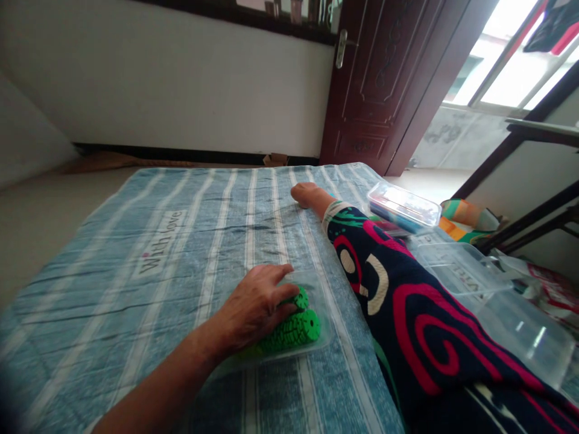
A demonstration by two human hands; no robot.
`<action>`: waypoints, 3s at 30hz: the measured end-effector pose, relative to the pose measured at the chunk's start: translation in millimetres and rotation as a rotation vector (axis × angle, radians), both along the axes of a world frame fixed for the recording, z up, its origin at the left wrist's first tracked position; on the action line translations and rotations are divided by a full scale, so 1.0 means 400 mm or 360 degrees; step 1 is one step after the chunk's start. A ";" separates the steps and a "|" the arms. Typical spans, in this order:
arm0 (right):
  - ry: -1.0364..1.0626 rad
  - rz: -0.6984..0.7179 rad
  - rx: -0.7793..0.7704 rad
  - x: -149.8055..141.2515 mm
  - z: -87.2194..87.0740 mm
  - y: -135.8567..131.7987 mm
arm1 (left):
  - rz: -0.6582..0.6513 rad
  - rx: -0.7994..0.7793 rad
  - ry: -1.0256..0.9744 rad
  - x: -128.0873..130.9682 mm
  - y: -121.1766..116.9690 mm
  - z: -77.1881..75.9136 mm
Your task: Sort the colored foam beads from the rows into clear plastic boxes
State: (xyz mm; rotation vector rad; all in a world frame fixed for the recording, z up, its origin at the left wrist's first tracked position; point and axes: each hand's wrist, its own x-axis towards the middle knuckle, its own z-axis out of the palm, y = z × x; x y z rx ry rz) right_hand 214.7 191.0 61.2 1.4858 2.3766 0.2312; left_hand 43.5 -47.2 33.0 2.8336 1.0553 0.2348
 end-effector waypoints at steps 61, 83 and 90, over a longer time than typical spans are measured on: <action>0.0844 0.0340 -0.0088 0.073 -0.050 -0.623 | 0.0009 0.0006 -0.0029 0.005 0.012 0.005; 0.1187 0.0605 0.0112 0.131 -0.002 -0.676 | -0.0050 -0.0224 -0.0102 -0.055 0.054 0.017; 0.1138 0.0571 0.0003 0.155 -0.008 -0.713 | -0.0106 -0.0354 -0.0205 -0.063 0.053 0.037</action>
